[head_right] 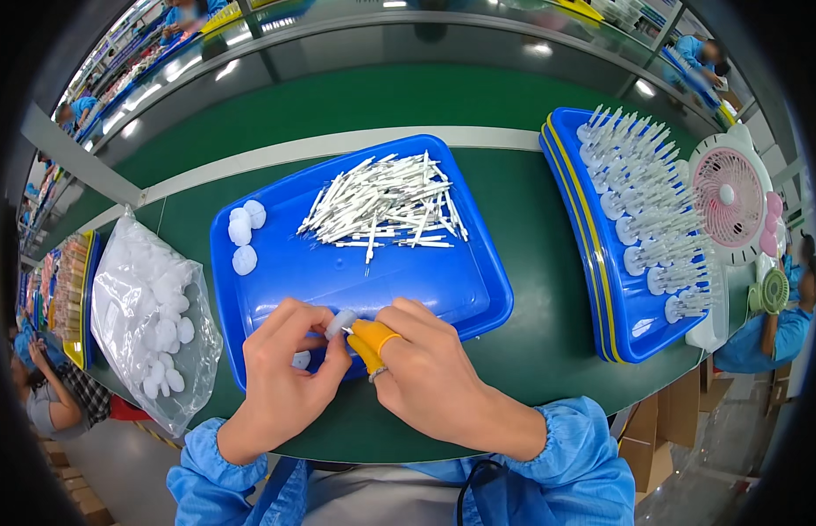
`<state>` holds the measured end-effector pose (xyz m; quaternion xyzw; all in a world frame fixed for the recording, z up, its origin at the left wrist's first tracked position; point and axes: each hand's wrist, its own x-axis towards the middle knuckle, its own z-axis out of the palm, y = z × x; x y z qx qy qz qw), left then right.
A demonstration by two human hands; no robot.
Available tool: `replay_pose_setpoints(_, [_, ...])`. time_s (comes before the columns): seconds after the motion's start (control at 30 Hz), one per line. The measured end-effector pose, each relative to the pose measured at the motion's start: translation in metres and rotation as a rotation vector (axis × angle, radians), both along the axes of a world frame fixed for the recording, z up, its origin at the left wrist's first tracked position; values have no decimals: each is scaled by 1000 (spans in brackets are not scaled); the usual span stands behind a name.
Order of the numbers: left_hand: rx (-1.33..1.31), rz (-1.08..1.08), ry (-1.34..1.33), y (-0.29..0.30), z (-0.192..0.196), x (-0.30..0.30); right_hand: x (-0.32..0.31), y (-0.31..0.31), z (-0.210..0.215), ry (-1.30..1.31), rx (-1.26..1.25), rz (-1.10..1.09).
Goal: The person inserts white plastic rods into circular white plastic bases using a yellow tool. The person picks up a base, inserts a rod, and places the assembled unit into a blue tray. The process is repeated continuously throughout the clip.
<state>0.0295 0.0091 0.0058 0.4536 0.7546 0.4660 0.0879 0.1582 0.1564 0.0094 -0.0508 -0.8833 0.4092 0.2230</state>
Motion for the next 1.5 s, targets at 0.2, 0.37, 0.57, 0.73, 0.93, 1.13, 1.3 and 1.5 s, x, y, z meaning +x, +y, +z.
replay_pose_setpoints(0.2, [-80,-4,31,-2,-4,4,-7,-8,-8,-46,11,-78])
replay_pose_setpoints(0.37, [-92,85,-22,1,-2,-7,-17,40,-5,-90,240,-174])
replay_pose_setpoints(0.57, [-82,38,-169,2,5,-12,-18,64,-12,-223,491,-309])
replay_pose_setpoints(0.73, [-84,33,-361,1,9,-14,-3,47,2,-170,248,-98])
replay_pose_setpoints(0.93, [-43,4,-314,2,10,-12,0,18,20,-116,-5,69])
replay_pose_setpoints(1.13, [-42,6,-262,3,8,-8,5,22,15,-172,58,117])
replay_pose_setpoints(1.3, [-56,38,-235,4,9,-6,2,27,11,-232,108,86])
replay_pose_setpoints(1.5, [-36,19,-127,5,3,-4,-3,13,7,-166,92,59])
